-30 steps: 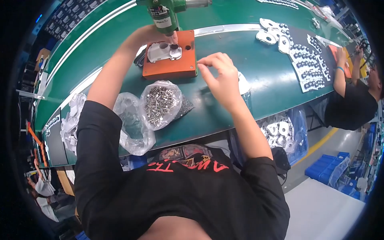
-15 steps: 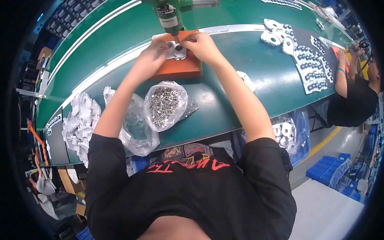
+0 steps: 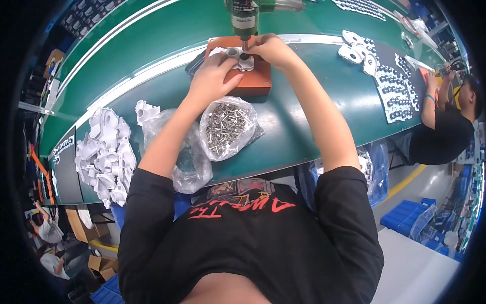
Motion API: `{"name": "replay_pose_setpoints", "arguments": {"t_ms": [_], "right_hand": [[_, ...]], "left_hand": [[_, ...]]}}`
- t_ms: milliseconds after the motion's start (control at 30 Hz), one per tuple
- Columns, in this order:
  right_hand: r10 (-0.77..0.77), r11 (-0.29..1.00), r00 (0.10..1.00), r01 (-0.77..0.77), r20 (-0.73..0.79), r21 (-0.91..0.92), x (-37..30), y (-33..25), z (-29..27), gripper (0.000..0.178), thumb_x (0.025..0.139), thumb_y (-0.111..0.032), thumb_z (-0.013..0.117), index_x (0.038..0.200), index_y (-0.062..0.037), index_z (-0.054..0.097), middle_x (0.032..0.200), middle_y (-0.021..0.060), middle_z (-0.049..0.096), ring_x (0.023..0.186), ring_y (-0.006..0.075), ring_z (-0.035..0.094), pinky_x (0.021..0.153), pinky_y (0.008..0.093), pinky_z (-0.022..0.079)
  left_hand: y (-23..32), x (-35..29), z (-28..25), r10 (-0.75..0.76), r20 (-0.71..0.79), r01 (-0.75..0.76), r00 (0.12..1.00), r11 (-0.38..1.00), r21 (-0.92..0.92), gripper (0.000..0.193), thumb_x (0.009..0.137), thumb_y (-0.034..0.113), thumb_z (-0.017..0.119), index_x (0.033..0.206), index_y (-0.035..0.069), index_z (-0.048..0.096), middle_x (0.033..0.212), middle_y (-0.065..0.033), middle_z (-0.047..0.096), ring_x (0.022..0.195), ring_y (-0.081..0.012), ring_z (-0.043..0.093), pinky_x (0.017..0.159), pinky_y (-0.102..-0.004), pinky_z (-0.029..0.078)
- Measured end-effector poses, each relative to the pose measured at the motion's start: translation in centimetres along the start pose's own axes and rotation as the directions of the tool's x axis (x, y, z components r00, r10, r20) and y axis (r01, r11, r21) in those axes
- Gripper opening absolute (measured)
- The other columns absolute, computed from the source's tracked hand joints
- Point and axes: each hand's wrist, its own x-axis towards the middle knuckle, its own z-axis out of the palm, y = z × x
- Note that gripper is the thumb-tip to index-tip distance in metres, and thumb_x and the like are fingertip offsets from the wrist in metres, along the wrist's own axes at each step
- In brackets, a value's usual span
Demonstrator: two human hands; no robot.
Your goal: Assembling small metal components onto white plastic pieces using a manual press machine.
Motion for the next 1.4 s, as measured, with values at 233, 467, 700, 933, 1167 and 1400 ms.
{"name": "replay_pose_setpoints", "arguments": {"t_ms": [233,467,700,933,1167,1400], "right_hand": [[0.043,0.999,0.998,-0.042,0.053,-0.006,0.1,-0.7,0.4,0.014,0.076,-0.013,0.07,0.082,-0.0027,0.062,0.076,0.002,0.059,0.072,0.0111,0.053,0.067,0.0249,0.041],[-0.053,0.951,0.998,0.063,0.039,-0.302,-0.7,0.2,0.3,0.028,0.075,-0.02,0.074,0.087,-0.0001,0.059,0.077,0.0012,0.055,0.071,0.0097,0.047,0.067,0.0256,0.042],[-0.25,0.967,0.923,0.223,-0.292,-0.124,1.0,1.5,-5.1,0.019,0.081,-0.012,0.062,0.097,-0.0021,0.063,0.089,0.0067,0.065,0.083,0.0181,0.06,0.074,0.032,0.048],[-0.192,0.812,0.762,0.477,-0.618,0.336,10.0,-9.8,-15.7,0.026,0.087,-0.032,0.059,0.101,-0.0101,0.059,0.078,0.0027,0.063,0.062,0.0129,0.057,0.054,0.025,0.045],[-0.078,0.779,0.996,0.088,-0.043,0.621,18.3,-17.8,-19.2,0.037,0.088,-0.047,0.052,0.09,-0.0114,0.062,0.073,0.0037,0.058,0.058,0.0169,0.052,0.052,0.0304,0.043],[-0.519,0.738,0.845,0.518,-0.126,0.434,2.3,-21.6,-12.8,0.039,0.088,-0.046,0.051,0.087,-0.0082,0.061,0.066,0.0052,0.054,0.055,0.0182,0.051,0.05,0.0319,0.041]], "left_hand": [[0.0,-0.2,0.2,-0.015,-0.021,0.015,1.0,1.0,-0.006,0.038,0.077,0.034,0.067,0.1,0.004,0.062,0.103,-0.0159,0.058,0.095,-0.0324,0.055,0.084,-0.0407,0.047],[0.0,-0.2,0.3,-0.041,-0.023,0.041,0.999,0.999,-0.003,0.042,0.077,0.036,0.067,0.1,0.002,0.06,0.102,-0.0165,0.059,0.096,-0.0319,0.056,0.085,-0.0405,0.046],[0.0,-0.2,0.3,-0.049,-0.059,0.048,0.997,0.999,-0.012,0.043,0.076,0.035,0.067,0.097,-0.001,0.058,0.1,-0.0161,0.059,0.095,-0.0321,0.057,0.085,-0.0408,0.046],[-0.1,-0.2,0.3,-0.053,-0.025,0.053,0.998,0.998,-0.026,0.043,0.078,0.034,0.067,0.102,0.0,0.057,0.105,-0.0161,0.058,0.099,-0.0338,0.055,0.087,-0.0415,0.045],[0.0,0.0,0.3,-0.028,0.038,0.028,0.999,1.0,0.006,0.052,0.077,0.043,0.067,0.106,0.002,0.059,0.107,-0.0167,0.056,0.101,-0.0329,0.053,0.089,-0.0414,0.044],[0.0,0.1,0.4,-0.023,0.073,0.019,0.997,0.998,0.054,0.054,0.076,0.043,0.068,0.106,-0.001,0.058,0.105,-0.0181,0.056,0.1,-0.0342,0.052,0.09,-0.0415,0.043]]}}
